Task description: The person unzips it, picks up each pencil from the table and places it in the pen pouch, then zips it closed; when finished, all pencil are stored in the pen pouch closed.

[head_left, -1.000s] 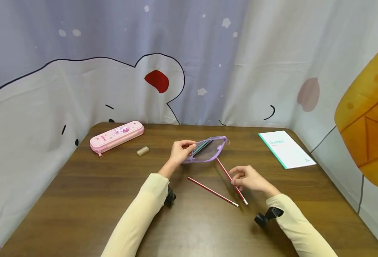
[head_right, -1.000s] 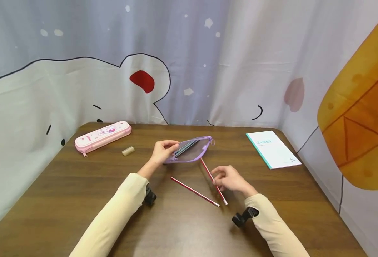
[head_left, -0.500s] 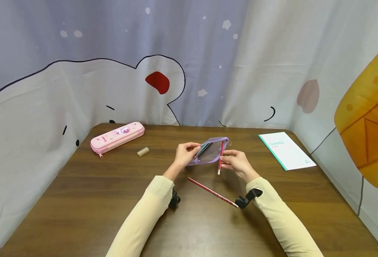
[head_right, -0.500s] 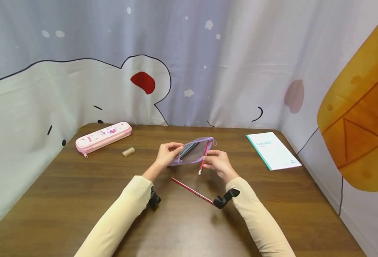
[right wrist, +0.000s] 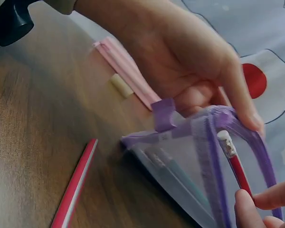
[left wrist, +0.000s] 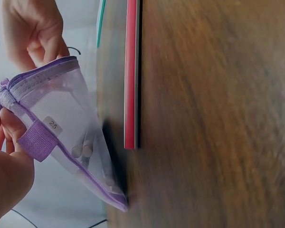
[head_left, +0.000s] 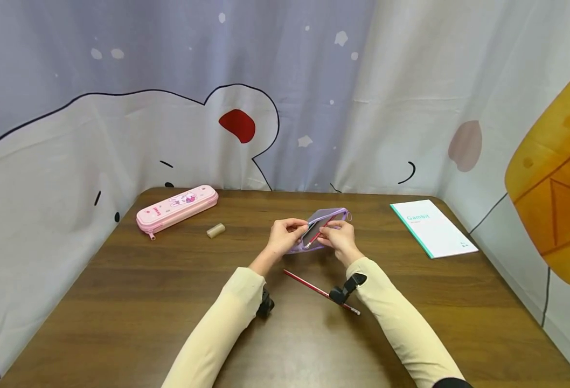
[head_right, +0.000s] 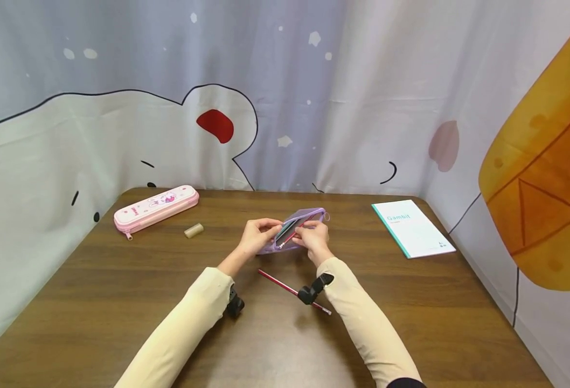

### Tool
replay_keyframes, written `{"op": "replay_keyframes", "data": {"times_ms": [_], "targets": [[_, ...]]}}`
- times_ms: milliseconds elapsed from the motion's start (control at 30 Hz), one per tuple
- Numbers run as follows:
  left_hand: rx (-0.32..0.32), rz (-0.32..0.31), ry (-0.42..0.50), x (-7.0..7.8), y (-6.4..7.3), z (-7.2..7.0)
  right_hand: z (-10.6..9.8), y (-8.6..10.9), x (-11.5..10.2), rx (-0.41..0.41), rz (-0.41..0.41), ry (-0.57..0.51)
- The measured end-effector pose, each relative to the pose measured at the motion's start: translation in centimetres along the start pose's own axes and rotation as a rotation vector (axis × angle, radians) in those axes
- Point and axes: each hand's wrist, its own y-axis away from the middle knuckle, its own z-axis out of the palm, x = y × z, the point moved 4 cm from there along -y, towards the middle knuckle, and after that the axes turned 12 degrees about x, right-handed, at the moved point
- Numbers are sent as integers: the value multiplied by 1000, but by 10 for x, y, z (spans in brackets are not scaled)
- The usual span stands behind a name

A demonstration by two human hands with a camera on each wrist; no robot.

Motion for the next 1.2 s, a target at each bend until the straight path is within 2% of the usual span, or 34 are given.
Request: {"op": "replay_keyframes", "data": {"times_ms": [67,133,267,400,500,633,733,867,933,967,1067,1200], "targets": [[-6,-1,-2,2,1,1,4,0,1,13,-44,66],[-5,-9,-4,3,2,1,7,1,2,8,-105,183],[3,-20,-8,2,1,0,7,4,3,-7,-264,431],[10,-30,1,0,-1,-3,1,10,-2,-19,-429,609],[16,-29,12,-1,-4,-4,-4,16,-9,-51,-546,696],[25,-34,40,-1,-6,-6,-15,28,-16,-109,-656,707],[34,-35,59,10,-3,-9,-25,43,-17,-232,-733,754],[48,-32,61,27,4,-13,-37,70,-4,-510,-826,959],[52,-34,54,28,5,-14,-43,84,5,-599,-874,1058],[55,-35,52,29,6,-14,-46,90,10,-616,-896,1094],[56,-42,43,29,6,-14,-51,104,21,-585,-983,1130],[50,-51,41,22,2,-14,-54,113,28,-507,-1047,1093]]}}
